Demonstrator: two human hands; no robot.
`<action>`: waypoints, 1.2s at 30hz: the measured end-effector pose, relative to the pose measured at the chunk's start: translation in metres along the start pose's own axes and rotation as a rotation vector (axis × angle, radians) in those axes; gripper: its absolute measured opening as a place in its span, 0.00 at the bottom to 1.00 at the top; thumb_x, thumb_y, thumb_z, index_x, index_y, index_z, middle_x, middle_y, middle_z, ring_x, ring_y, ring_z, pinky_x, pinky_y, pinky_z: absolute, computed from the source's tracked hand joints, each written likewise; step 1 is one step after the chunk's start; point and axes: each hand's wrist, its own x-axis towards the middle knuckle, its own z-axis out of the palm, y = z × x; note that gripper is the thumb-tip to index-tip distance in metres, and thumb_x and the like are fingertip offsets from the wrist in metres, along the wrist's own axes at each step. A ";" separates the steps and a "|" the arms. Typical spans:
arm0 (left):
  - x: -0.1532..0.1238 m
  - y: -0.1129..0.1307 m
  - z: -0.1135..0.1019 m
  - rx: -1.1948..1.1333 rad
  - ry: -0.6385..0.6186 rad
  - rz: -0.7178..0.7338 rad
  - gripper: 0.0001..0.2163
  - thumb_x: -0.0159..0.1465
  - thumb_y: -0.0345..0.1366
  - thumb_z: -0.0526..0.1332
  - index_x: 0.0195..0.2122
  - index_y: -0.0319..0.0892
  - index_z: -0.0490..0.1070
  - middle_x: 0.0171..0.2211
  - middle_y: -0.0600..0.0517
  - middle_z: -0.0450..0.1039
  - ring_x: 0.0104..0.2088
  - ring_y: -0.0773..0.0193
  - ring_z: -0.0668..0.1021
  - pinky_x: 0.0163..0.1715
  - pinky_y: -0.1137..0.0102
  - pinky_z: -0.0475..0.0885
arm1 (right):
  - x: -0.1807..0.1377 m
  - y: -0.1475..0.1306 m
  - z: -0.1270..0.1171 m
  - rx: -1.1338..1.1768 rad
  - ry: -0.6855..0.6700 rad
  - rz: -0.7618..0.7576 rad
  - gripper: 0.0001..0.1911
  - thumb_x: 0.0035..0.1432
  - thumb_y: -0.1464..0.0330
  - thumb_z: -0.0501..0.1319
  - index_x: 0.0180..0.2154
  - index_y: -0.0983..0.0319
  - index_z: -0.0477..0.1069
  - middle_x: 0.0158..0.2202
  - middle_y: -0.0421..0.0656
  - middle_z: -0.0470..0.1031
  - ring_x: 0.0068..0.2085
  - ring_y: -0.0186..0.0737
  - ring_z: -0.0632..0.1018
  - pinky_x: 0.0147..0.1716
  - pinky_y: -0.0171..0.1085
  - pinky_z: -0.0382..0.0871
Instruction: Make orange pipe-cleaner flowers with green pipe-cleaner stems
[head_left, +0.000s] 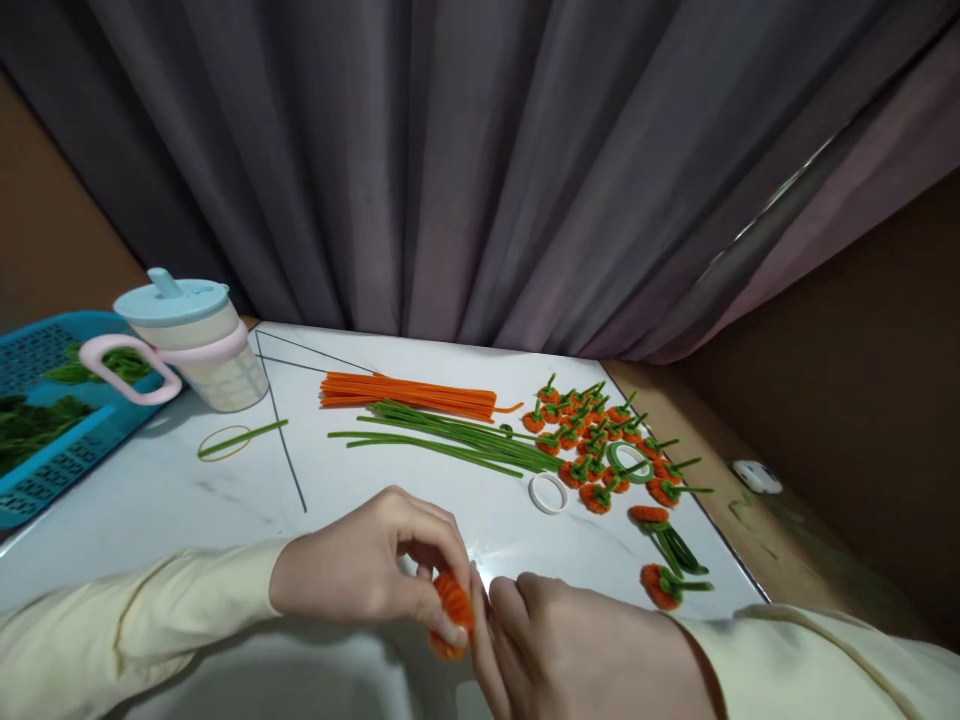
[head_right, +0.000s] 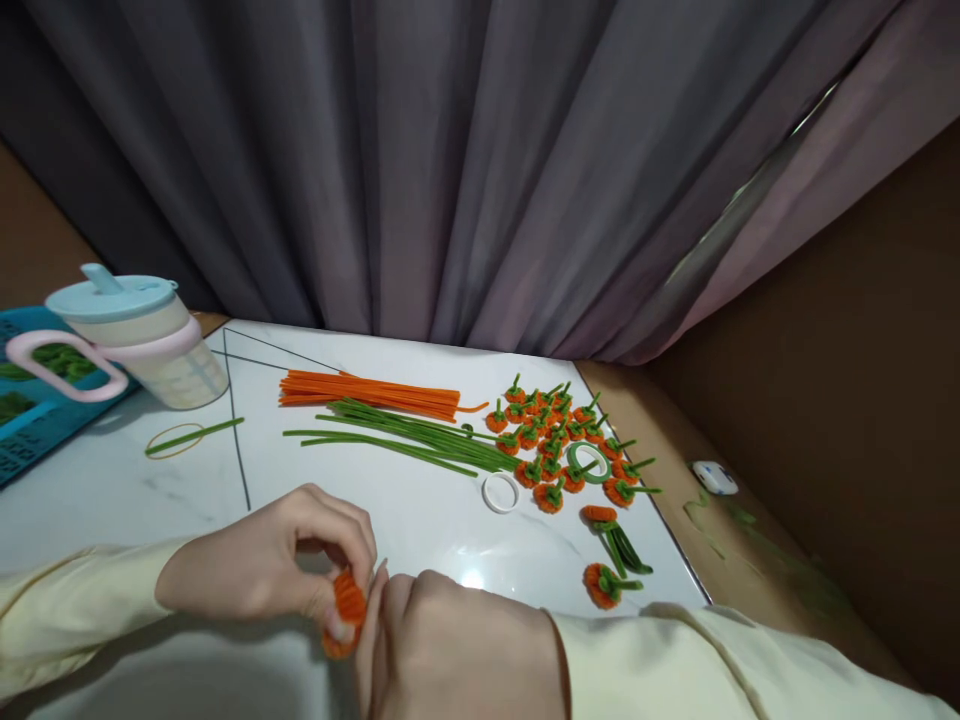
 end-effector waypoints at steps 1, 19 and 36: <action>0.002 -0.002 -0.001 -0.112 0.001 -0.080 0.05 0.48 0.28 0.69 0.25 0.37 0.74 0.26 0.52 0.73 0.26 0.70 0.72 0.27 0.77 0.67 | 0.001 0.002 -0.001 -0.055 0.006 -0.029 0.10 0.56 0.72 0.53 0.28 0.65 0.73 0.16 0.45 0.68 0.18 0.37 0.62 0.14 0.37 0.48; 0.003 -0.009 -0.010 -0.335 0.112 -0.342 0.12 0.48 0.37 0.70 0.29 0.37 0.71 0.19 0.55 0.71 0.19 0.73 0.64 0.19 0.78 0.56 | 0.008 0.036 -0.001 0.580 -0.231 0.396 0.10 0.63 0.73 0.52 0.30 0.65 0.68 0.23 0.41 0.71 0.22 0.30 0.66 0.22 0.30 0.53; 0.002 -0.006 -0.004 -0.216 0.044 -0.399 0.09 0.51 0.36 0.68 0.29 0.38 0.71 0.22 0.55 0.74 0.21 0.72 0.70 0.22 0.78 0.60 | 0.011 0.028 0.002 0.559 -0.262 0.460 0.09 0.60 0.71 0.53 0.32 0.66 0.71 0.20 0.41 0.70 0.17 0.28 0.60 0.19 0.31 0.48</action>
